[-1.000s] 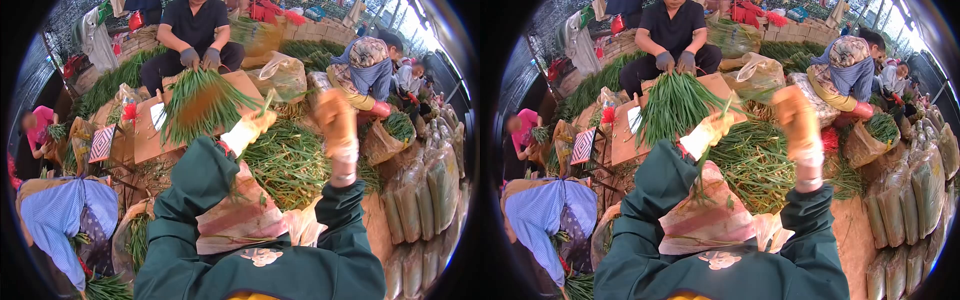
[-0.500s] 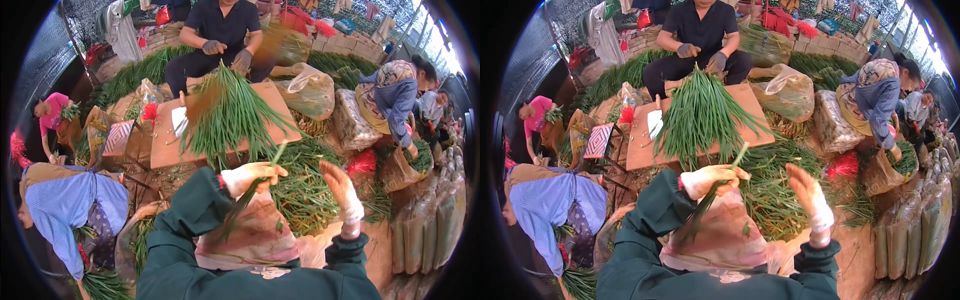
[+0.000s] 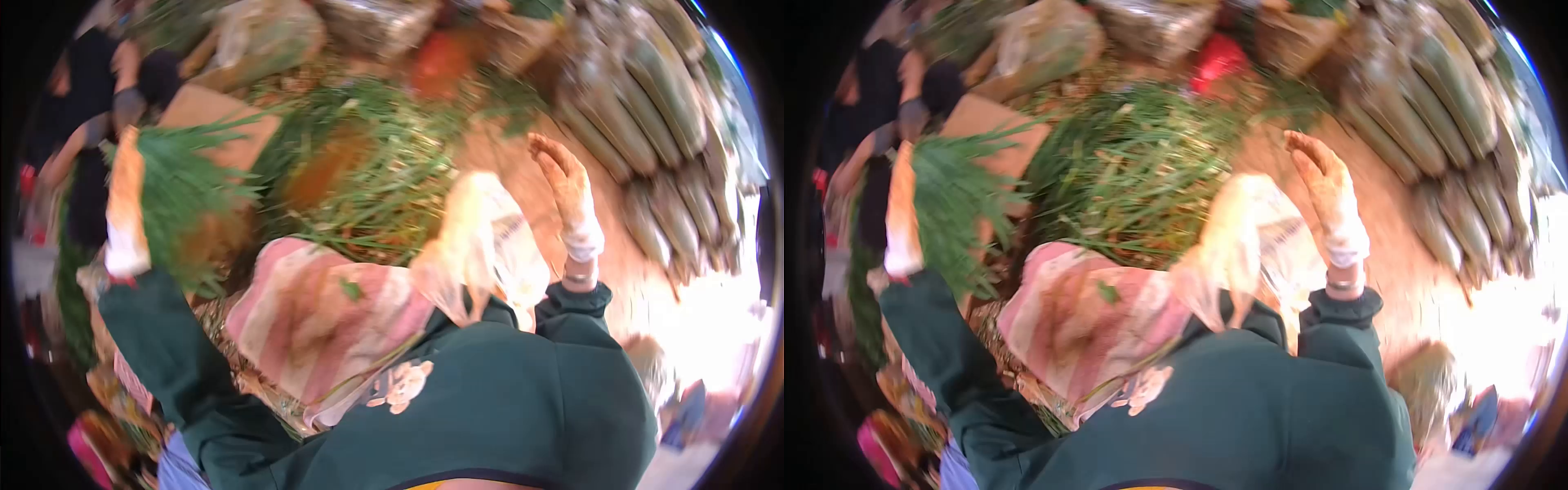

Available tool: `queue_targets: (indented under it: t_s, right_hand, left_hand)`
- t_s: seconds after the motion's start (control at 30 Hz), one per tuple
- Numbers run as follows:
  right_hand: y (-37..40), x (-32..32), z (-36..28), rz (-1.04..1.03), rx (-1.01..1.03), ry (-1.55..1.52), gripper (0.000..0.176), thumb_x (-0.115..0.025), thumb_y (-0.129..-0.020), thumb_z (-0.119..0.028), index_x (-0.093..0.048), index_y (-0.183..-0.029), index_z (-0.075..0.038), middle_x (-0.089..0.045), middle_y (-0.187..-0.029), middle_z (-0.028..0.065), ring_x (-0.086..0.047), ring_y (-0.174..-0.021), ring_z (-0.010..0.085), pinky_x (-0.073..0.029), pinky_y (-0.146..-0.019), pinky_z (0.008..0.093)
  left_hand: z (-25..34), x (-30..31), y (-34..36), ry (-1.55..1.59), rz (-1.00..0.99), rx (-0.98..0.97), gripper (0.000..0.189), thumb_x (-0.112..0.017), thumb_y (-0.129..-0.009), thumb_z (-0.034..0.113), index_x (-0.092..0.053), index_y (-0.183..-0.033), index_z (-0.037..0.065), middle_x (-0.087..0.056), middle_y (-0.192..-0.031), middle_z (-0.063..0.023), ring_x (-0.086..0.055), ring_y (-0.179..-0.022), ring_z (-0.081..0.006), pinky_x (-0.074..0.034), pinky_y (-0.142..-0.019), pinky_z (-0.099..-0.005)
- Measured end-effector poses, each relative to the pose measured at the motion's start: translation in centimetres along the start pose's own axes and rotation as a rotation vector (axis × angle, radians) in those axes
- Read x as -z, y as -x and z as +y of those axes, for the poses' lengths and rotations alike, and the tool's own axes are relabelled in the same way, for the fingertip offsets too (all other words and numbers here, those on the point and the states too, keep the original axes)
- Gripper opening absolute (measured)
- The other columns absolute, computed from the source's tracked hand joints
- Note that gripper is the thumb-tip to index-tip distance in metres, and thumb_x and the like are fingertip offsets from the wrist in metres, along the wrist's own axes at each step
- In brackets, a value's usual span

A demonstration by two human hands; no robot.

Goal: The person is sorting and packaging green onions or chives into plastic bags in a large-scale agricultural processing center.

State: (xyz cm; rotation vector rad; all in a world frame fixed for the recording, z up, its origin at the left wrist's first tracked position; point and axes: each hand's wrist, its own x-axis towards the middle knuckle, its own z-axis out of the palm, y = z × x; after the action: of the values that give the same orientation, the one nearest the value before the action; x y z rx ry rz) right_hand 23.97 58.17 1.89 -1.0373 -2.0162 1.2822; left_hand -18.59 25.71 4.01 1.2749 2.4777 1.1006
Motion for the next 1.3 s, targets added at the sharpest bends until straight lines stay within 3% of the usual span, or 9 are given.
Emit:
queue_targets:
  t_s: [0.33, 0.4, 0.5, 0.67, 0.73, 0.8, 1.0, 1.17, 1.3]
  right_hand:
    - [9.6, 6.2, 16.8, -0.373, -0.390, 0.451, 0.033, -0.049, -0.091, -0.027, -0.064, -0.107, -0.002, -0.067, -0.096, 0.0120, -0.062, -0.084, 0.0220, -0.048, -0.078, 0.0322]
    - [10.6, 4.7, 18.6, -0.399, -0.388, 0.430, 0.033, -0.050, -0.089, -0.028, -0.064, -0.106, -0.003, -0.066, -0.097, 0.0141, -0.062, -0.090, 0.0263, -0.047, -0.081, 0.0340]
    - [10.7, 0.8, 21.6, -0.516, 0.026, 0.441, 0.029, -0.051, -0.087, -0.022, -0.064, -0.107, -0.006, -0.066, -0.099, 0.0166, -0.061, -0.097, 0.0314, -0.047, -0.083, 0.0361]
    - [9.8, -8.5, 25.0, -0.188, -0.069, 0.158, 0.021, -0.054, -0.082, -0.011, -0.066, -0.098, -0.005, -0.067, -0.089, 0.0119, -0.063, -0.088, 0.0281, -0.049, -0.077, 0.0353]
    - [8.3, -6.1, 30.8, -0.523, 0.641, 1.603, 0.006, -0.058, -0.072, -0.015, -0.063, -0.069, -0.014, -0.062, -0.071, 0.0042, -0.059, -0.072, 0.0204, -0.046, -0.061, 0.0326]
    - [9.4, 0.4, 38.1, -0.359, 0.584, 1.888, 0.020, -0.049, -0.085, -0.015, -0.061, -0.100, -0.008, -0.063, -0.093, 0.0075, -0.058, -0.083, 0.0172, -0.050, -0.073, 0.0325]
    - [10.3, 16.6, 38.9, -0.073, -0.307, 1.244, 0.035, -0.052, -0.085, -0.027, -0.052, -0.113, -0.007, -0.055, -0.109, 0.0103, -0.051, -0.098, 0.0206, -0.044, -0.084, 0.0328]
    - [14.2, 7.4, 37.5, -0.469, -0.437, 0.655, 0.052, -0.056, -0.084, -0.037, -0.044, -0.124, -0.007, -0.048, -0.122, 0.0127, -0.045, -0.112, 0.0233, -0.038, -0.093, 0.0331]
    - [16.7, 1.5, 28.3, -0.807, -0.300, 0.064, 0.067, -0.058, -0.083, -0.045, -0.038, -0.133, -0.006, -0.043, -0.133, 0.0146, -0.040, -0.122, 0.0255, -0.034, -0.100, 0.0333]
  left_hand:
    - [16.8, -26.7, 13.5, -0.305, -0.740, -0.742, 0.078, -0.074, -0.070, 0.035, -0.040, -0.136, 0.012, -0.040, -0.139, -0.0191, -0.036, -0.130, -0.0355, -0.021, -0.109, -0.0513]
    - [15.4, -28.2, 12.4, -0.119, -0.559, -0.709, 0.016, -0.061, -0.085, 0.024, -0.057, -0.096, 0.012, -0.062, -0.083, -0.0060, -0.060, -0.072, -0.0163, -0.047, -0.082, -0.0347]
    - [17.7, -25.9, 9.9, 1.126, -0.584, 0.439, 0.019, -0.060, -0.088, 0.024, -0.057, -0.091, 0.006, -0.051, -0.062, -0.0002, -0.053, -0.059, -0.0132, -0.047, -0.073, -0.0329]
    - [22.3, -20.9, 5.2, 1.277, -0.632, 0.227, 0.048, -0.064, -0.081, 0.034, -0.053, -0.103, -0.007, -0.045, -0.059, 0.0027, -0.042, -0.054, -0.0082, -0.041, -0.078, -0.0255]
    - [23.4, -20.1, 4.9, 1.287, -0.624, 0.228, 0.052, -0.065, -0.080, 0.032, -0.050, -0.110, -0.009, -0.043, -0.059, 0.0035, -0.041, -0.053, -0.0070, -0.040, -0.075, -0.0245]
    - [24.2, -19.3, 4.7, 1.329, -0.612, 0.237, 0.064, -0.067, -0.080, 0.028, -0.044, -0.123, -0.012, -0.039, -0.059, 0.0051, -0.039, -0.052, -0.0047, -0.040, -0.068, -0.0224]
    - [25.1, -18.0, 7.2, 1.302, -0.480, 0.133, 0.082, -0.069, -0.078, 0.030, -0.029, -0.134, -0.016, -0.058, -0.094, -0.0068, -0.035, -0.053, -0.0057, -0.031, -0.057, -0.0217]
    - [25.3, -17.0, 9.1, 1.348, -0.636, -0.040, 0.081, -0.065, -0.079, 0.027, -0.025, -0.137, -0.015, -0.037, -0.142, -0.0239, -0.036, -0.056, -0.0082, -0.031, -0.057, -0.0248]
    - [23.9, -18.6, 7.5, 1.509, -0.181, 0.363, 0.056, -0.056, -0.087, 0.023, -0.042, -0.128, -0.013, -0.054, -0.085, -0.0035, -0.034, -0.047, -0.0074, -0.027, -0.046, -0.0258]
